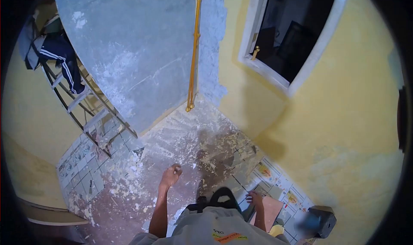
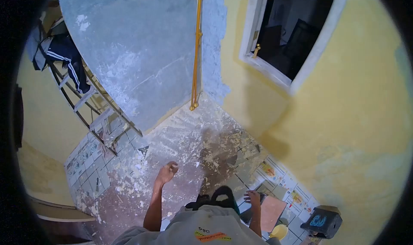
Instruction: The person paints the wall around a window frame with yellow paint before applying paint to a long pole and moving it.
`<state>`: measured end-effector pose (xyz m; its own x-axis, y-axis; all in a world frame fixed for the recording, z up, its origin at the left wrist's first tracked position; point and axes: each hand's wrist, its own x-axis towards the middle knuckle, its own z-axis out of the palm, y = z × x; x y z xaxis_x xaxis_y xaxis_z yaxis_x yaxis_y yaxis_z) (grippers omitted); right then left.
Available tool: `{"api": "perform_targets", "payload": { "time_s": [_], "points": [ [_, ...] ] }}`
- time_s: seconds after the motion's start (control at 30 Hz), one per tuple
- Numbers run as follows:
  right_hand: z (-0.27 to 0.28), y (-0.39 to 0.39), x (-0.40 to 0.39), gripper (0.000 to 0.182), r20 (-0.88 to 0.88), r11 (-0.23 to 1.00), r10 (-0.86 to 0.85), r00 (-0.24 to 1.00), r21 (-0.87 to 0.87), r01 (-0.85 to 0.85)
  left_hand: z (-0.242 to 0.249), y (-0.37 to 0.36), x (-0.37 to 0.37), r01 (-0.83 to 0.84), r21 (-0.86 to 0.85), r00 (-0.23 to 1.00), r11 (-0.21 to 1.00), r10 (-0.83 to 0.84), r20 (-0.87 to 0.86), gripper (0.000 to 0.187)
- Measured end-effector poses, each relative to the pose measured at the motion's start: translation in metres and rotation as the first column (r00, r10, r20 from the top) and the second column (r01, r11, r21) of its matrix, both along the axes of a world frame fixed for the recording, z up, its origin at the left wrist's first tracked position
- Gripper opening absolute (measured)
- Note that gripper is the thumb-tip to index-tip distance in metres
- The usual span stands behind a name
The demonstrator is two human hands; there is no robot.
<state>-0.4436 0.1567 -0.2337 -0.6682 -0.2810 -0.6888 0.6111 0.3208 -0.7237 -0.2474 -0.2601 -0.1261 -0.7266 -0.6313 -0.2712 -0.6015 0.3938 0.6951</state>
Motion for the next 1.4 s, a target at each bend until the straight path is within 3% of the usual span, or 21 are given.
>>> {"api": "perform_targets", "payload": {
  "time_s": [0.07,0.13,0.27,0.33,0.47,0.5,0.57,0.63,0.77,0.8,0.83,0.87,0.97,1.07,1.1,1.17,1.2,1.23,1.3,1.33,1.4],
  "points": [
    [0.0,-0.027,-0.024,0.023,0.004,0.998,0.055,0.998,0.004,-0.055,0.007,-0.021,-0.03,-0.039,0.062,0.999,0.997,0.039,0.003,0.033],
    [-0.006,-0.054,-0.051,0.022,0.046,0.997,0.062,0.997,0.052,-0.064,0.002,-0.037,-0.062,-0.082,0.354,0.97,0.932,0.156,-0.185,0.028],
    [-0.015,-0.122,-0.114,0.022,0.068,0.998,0.011,0.998,0.058,-0.015,0.0,-0.071,-0.13,0.047,0.364,0.982,0.93,0.023,-0.186,0.025],
    [0.003,-0.167,-0.149,0.023,0.015,0.998,-0.056,0.998,-0.001,0.056,-0.006,-0.083,-0.156,0.129,0.415,0.955,0.901,0.0,-0.297,0.027],
    [0.029,-0.271,-0.242,0.022,-0.098,0.995,-0.086,0.992,-0.058,0.08,0.009,-0.131,-0.215,0.077,0.454,0.972,0.888,0.034,-0.232,0.029],
    [0.042,-0.295,-0.259,0.021,-0.125,0.995,-0.078,0.989,-0.071,0.07,0.012,-0.149,-0.23,0.078,0.457,0.977,0.886,0.024,-0.214,0.029],
    [0.066,-0.336,-0.29,0.022,-0.205,0.99,-0.021,0.979,-0.138,-0.008,0.019,-0.186,-0.263,0.123,0.307,0.978,0.944,-0.063,-0.199,0.027],
    [0.086,-0.374,-0.316,0.02,-0.22,0.982,-0.001,0.975,-0.182,-0.04,0.026,-0.227,-0.298,0.109,0.31,0.975,0.945,-0.041,-0.218,0.025],
    [0.105,-0.432,-0.354,0.018,-0.316,0.97,0.061,0.947,-0.203,-0.131,0.012,-0.324,-0.376,0.147,0.197,0.938,0.969,-0.074,-0.338,0.023],
    [0.109,-0.444,-0.361,0.018,-0.299,0.971,0.034,0.954,-0.214,-0.102,0.004,-0.355,-0.403,0.127,0.296,0.959,0.947,-0.041,-0.28,0.02],
    [0.112,-0.455,-0.368,0.018,-0.281,0.973,0.001,0.96,-0.222,-0.066,-0.019,-0.391,-0.428,0.237,0.238,0.885,0.942,-0.109,-0.453,0.022],
    [0.113,-0.464,-0.373,0.018,-0.26,0.975,-0.041,0.965,-0.221,-0.018,-0.038,-0.428,-0.458,0.252,0.121,0.878,0.96,-0.175,-0.446,0.027],
    [0.115,-0.489,-0.381,0.019,-0.281,0.974,-0.188,0.941,-0.18,0.14,-0.076,-0.52,-0.549,0.133,-0.021,0.853,0.991,-0.125,-0.506,0.028],
    [0.119,-0.512,-0.377,0.02,-0.229,0.943,-0.332,0.915,-0.114,0.313,-0.08,-0.579,-0.625,-0.149,0.373,0.833,0.916,0.319,-0.453,0.02],
    [0.126,-0.525,-0.38,0.02,-0.239,0.935,-0.355,0.904,-0.113,0.337,-0.091,-0.598,-0.652,-0.122,0.378,0.837,0.918,0.3,-0.458,0.02],
    [0.152,-0.538,-0.369,0.022,-0.256,0.944,-0.33,0.909,-0.094,0.316,-0.137,-0.633,-0.685,-0.189,0.049,0.758,0.981,0.177,-0.628,0.018],
    [0.16,-0.542,-0.367,0.024,-0.243,0.94,-0.34,0.908,-0.083,0.33,-0.142,-0.648,-0.696,-0.1,-0.019,0.886,0.995,0.08,-0.457,0.02],
    [0.166,-0.546,-0.364,0.024,-0.245,0.929,-0.368,0.897,-0.071,0.362,-0.156,-0.659,-0.707,-0.065,-0.007,0.889,0.998,0.055,-0.454,0.02],
    [0.174,-0.551,-0.354,0.025,-0.238,0.877,-0.481,0.844,-0.113,0.468,-0.185,-0.663,-0.724,0.025,0.38,0.846,0.925,0.183,-0.501,0.035],
    [0.175,-0.553,-0.351,0.026,-0.237,0.852,-0.523,0.818,-0.12,0.51,-0.172,-0.658,-0.725,0.054,0.181,0.9,0.982,0.031,-0.434,0.039],
    [0.171,-0.553,-0.345,0.026,-0.23,0.814,-0.577,0.783,-0.089,0.574,-0.157,-0.654,-0.725,0.143,0.221,0.896,0.965,-0.031,-0.443,0.037]
  ]
}}
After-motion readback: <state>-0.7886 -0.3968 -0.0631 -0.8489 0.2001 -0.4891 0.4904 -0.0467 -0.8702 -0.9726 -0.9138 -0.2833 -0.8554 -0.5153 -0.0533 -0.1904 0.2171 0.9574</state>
